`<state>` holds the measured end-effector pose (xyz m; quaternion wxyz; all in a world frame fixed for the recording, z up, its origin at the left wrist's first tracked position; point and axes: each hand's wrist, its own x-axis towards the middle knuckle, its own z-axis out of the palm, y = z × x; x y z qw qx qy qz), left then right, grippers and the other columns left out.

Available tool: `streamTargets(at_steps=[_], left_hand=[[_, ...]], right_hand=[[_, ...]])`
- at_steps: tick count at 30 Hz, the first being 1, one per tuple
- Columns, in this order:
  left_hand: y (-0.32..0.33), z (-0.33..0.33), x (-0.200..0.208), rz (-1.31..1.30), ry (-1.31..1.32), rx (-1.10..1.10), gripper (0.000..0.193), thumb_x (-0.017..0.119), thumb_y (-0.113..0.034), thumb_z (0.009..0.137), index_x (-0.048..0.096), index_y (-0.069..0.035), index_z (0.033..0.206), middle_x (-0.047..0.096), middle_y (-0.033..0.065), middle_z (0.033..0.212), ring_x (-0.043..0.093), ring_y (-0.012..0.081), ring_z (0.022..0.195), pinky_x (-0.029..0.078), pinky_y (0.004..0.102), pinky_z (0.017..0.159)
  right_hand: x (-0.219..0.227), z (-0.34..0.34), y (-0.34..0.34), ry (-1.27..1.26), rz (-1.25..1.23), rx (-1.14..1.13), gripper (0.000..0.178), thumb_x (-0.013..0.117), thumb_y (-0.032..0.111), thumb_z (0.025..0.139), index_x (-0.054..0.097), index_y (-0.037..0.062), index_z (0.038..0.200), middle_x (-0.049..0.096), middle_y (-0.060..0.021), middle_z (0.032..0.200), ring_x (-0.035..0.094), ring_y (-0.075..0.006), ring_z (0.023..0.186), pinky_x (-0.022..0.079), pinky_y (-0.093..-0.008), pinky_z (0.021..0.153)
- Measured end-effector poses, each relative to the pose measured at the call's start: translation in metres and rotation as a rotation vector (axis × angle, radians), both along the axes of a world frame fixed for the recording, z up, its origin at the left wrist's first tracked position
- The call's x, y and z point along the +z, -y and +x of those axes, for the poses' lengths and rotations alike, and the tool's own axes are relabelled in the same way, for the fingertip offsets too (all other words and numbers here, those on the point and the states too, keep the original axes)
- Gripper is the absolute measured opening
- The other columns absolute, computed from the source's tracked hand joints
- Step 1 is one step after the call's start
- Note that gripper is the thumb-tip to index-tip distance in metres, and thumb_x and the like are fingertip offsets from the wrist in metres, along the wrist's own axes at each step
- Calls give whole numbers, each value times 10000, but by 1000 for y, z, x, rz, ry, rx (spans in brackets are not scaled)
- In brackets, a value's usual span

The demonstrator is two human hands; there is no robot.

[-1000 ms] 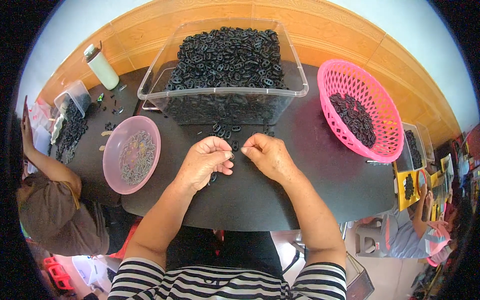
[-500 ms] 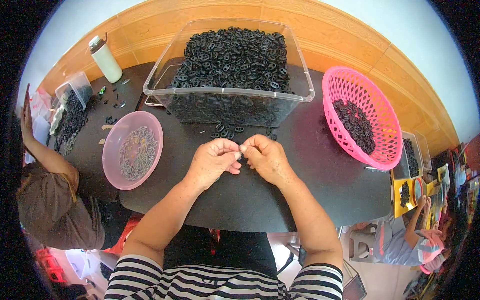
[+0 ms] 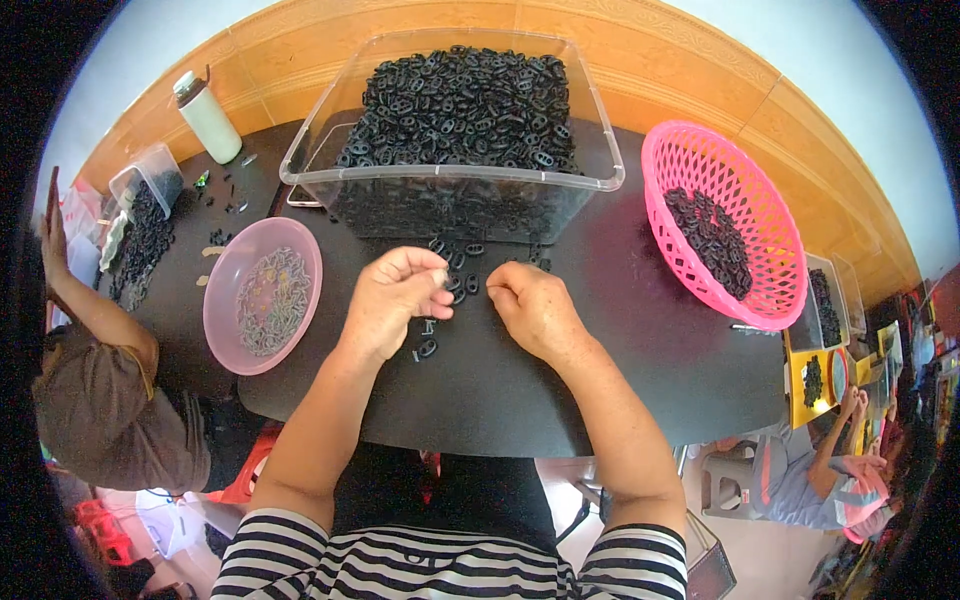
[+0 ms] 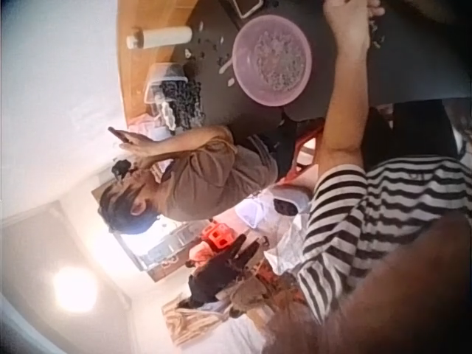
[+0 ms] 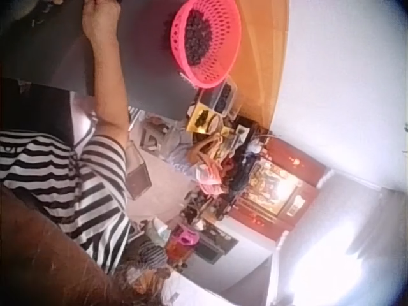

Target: The person assembles plastic cord locks by inserting small pins into plastic pieces by hand.

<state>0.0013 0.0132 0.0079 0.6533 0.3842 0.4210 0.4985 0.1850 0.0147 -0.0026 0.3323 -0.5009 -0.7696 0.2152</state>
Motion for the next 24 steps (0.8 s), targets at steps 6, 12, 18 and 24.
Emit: streamTargets(at_steps=[6,12,18,24], left_hand=[[-6,-16,3,4,149,94,110,569,-39,802,570,14,898,575,68,778,580,139,648,521,261,566],[-5,-20,3,23,173,68,128,566,-54,808,575,10,918,569,62,790,563,125,650,510,241,548],[-1,-22,7,17,187,47,137,562,-51,807,570,18,925,568,66,800,568,128,657,513,236,550],[-3,-21,5,-7,202,33,117,575,-45,806,576,-4,916,578,57,791,584,131,661,525,255,568]], right_hand=[[4,-17,13,68,112,296,136,589,80,731,591,76,868,562,-93,809,575,-272,755,470,-352,674],[1,-39,22,215,117,316,194,607,98,714,610,108,908,550,-63,814,564,-248,803,474,-347,671],[-3,-48,18,247,194,287,132,598,105,710,614,95,841,548,-55,792,562,-252,760,478,-353,639],[-6,-55,18,319,227,234,67,581,106,728,586,71,785,544,-77,772,565,-260,725,479,-355,619]])
